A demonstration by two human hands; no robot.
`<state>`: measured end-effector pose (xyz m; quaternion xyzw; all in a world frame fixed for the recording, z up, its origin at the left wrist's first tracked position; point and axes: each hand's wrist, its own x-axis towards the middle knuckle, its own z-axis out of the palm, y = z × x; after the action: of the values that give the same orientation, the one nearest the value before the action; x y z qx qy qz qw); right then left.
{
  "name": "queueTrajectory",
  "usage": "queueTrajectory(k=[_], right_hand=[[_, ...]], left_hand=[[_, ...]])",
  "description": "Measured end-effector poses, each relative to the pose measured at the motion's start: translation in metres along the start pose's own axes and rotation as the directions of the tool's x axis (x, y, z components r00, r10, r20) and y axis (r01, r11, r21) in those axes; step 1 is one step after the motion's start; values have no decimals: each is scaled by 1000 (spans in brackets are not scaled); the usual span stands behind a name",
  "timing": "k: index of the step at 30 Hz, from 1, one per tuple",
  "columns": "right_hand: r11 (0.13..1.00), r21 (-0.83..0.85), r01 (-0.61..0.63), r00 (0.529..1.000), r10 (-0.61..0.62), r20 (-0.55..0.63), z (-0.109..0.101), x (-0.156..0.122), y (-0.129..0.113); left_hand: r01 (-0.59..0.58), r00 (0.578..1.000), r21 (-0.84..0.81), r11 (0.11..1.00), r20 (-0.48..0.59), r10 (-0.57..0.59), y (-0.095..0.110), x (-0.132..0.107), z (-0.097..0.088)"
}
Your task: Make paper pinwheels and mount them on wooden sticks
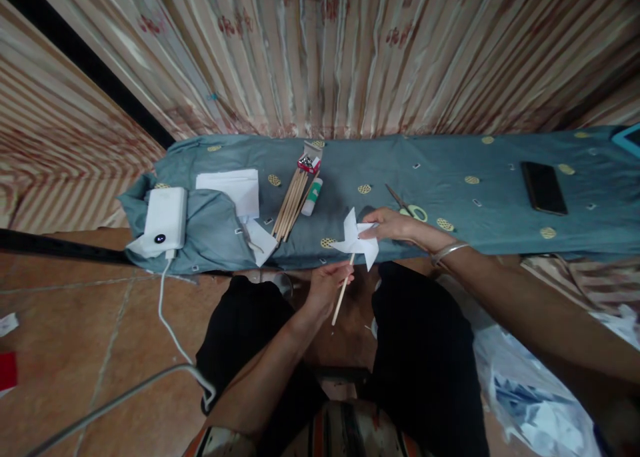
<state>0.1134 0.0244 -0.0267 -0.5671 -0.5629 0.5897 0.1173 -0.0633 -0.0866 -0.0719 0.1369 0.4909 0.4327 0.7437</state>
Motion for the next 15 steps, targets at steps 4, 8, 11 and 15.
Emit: queueTrajectory(k=[4, 8, 11, 15], right_hand=[[993, 108, 41, 997, -34, -74, 1, -8, 3], [948, 293, 122, 980, -68, -187, 4, -11, 6], [887, 431, 169, 975, -85, -207, 6, -13, 5], [842, 505, 189, 975, -102, -196, 6, -17, 5]], left_hand=[[-52, 998, 32, 998, -15, 53, 6, 2, 4], [-131, 991, 93, 987, -9, 133, 13, 6, 6], [-192, 981, 133, 972, 4, 193, 18, 8, 9], [-230, 973, 168, 959, 27, 228, 22, 7, 14]])
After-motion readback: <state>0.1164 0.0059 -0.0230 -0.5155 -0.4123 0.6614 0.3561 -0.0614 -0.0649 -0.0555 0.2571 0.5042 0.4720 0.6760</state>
